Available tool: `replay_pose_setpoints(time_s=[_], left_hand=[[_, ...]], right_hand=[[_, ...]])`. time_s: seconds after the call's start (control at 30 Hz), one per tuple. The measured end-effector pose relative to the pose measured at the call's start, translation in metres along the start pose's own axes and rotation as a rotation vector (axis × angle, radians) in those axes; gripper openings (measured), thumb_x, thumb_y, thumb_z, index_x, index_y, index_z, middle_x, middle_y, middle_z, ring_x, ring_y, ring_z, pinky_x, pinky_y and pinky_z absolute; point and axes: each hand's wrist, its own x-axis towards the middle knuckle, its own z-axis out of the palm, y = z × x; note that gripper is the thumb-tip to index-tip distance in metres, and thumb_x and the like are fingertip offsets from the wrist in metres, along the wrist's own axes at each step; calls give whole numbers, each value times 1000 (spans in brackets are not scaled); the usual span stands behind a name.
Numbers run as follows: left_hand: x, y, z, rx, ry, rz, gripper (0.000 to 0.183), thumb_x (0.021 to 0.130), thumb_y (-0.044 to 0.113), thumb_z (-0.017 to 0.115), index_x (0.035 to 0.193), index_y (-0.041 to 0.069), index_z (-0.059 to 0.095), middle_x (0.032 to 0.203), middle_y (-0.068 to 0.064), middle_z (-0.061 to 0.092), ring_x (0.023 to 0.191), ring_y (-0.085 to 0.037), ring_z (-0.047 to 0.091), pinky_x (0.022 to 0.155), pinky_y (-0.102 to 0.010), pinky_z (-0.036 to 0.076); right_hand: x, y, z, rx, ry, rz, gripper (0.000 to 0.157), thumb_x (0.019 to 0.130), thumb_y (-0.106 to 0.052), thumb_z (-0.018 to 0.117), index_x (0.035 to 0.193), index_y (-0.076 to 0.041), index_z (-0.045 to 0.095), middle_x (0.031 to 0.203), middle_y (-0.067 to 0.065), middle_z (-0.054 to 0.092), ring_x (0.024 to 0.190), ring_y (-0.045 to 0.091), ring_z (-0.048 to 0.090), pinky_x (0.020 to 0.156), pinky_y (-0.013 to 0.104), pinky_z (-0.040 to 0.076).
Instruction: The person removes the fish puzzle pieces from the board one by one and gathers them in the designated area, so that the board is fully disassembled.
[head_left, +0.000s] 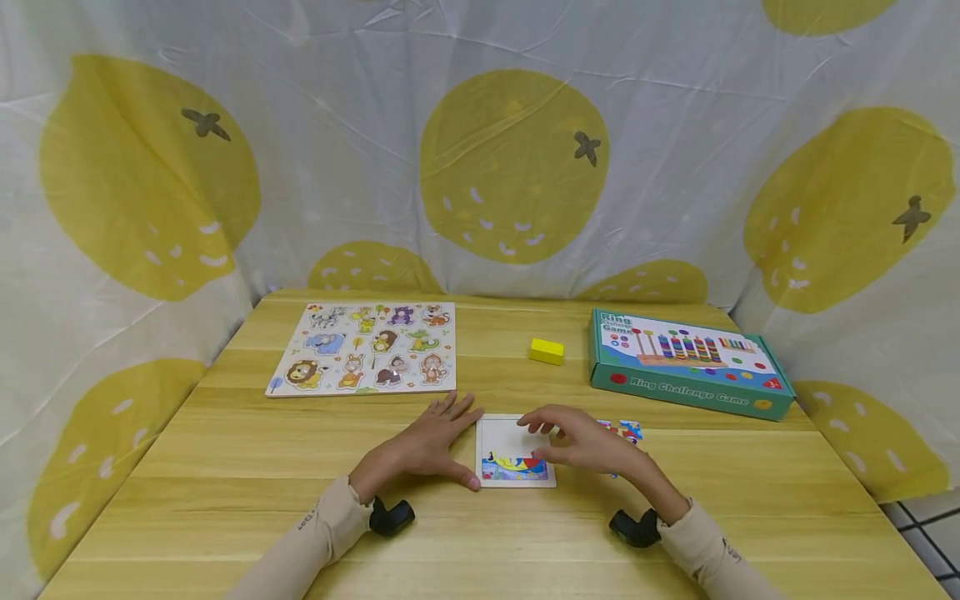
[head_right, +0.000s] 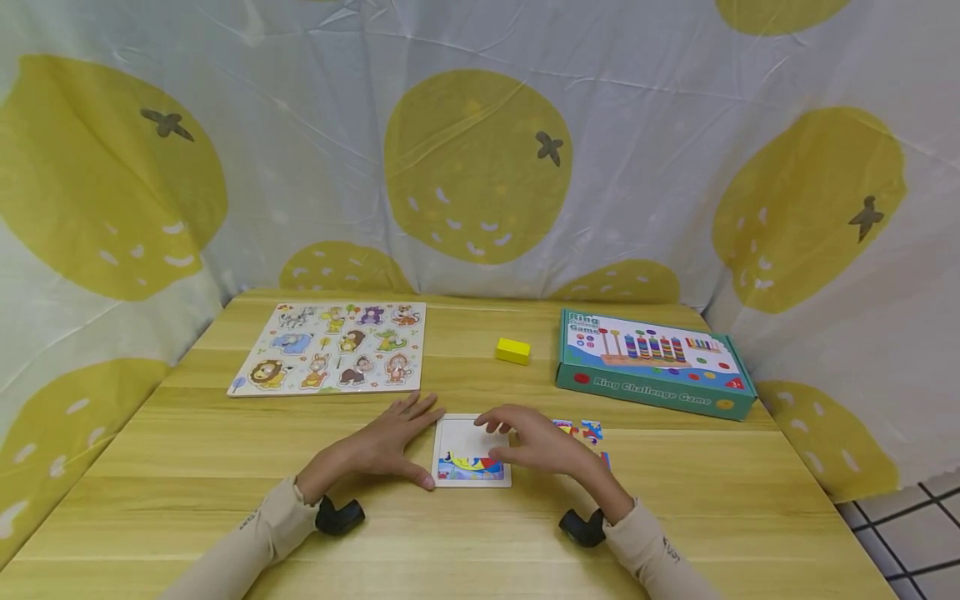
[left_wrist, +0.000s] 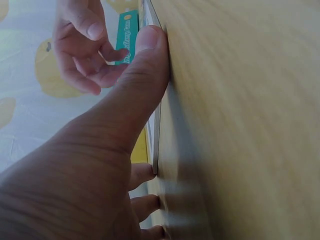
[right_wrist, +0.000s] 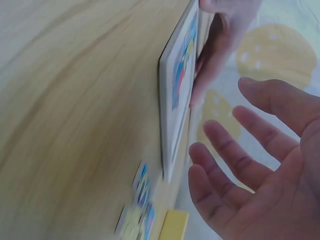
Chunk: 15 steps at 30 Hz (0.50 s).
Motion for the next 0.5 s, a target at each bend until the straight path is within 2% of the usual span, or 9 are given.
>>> replay_pose_setpoints(time_s=[0.1, 0.33, 0.5], left_hand=[[0, 0, 0, -2, 0, 0, 108, 69, 65, 73, 152, 13, 29, 160, -12, 13, 147, -37, 0, 118, -53, 3], [0, -1, 0, -5, 6, 17, 107, 70, 64, 74, 152, 11, 30, 160, -14, 14, 146, -39, 1, 117, -55, 3], [0, -1, 0, -3, -1, 1, 108, 69, 66, 73, 152, 14, 28, 160, -12, 13, 146, -37, 0, 118, -53, 3]], right_hand=[[9, -7, 6, -1, -31, -17, 40, 89, -19, 68, 127, -10, 59, 116, 4, 63, 104, 23, 58, 86, 41, 50], [21, -13, 19, -36, -106, -46, 40, 88, -13, 70, 126, -8, 60, 109, 4, 63, 92, 19, 56, 78, 27, 51], [26, -11, 23, -59, -129, -41, 37, 86, -9, 70, 123, -9, 63, 104, 1, 61, 86, 17, 54, 73, 24, 49]])
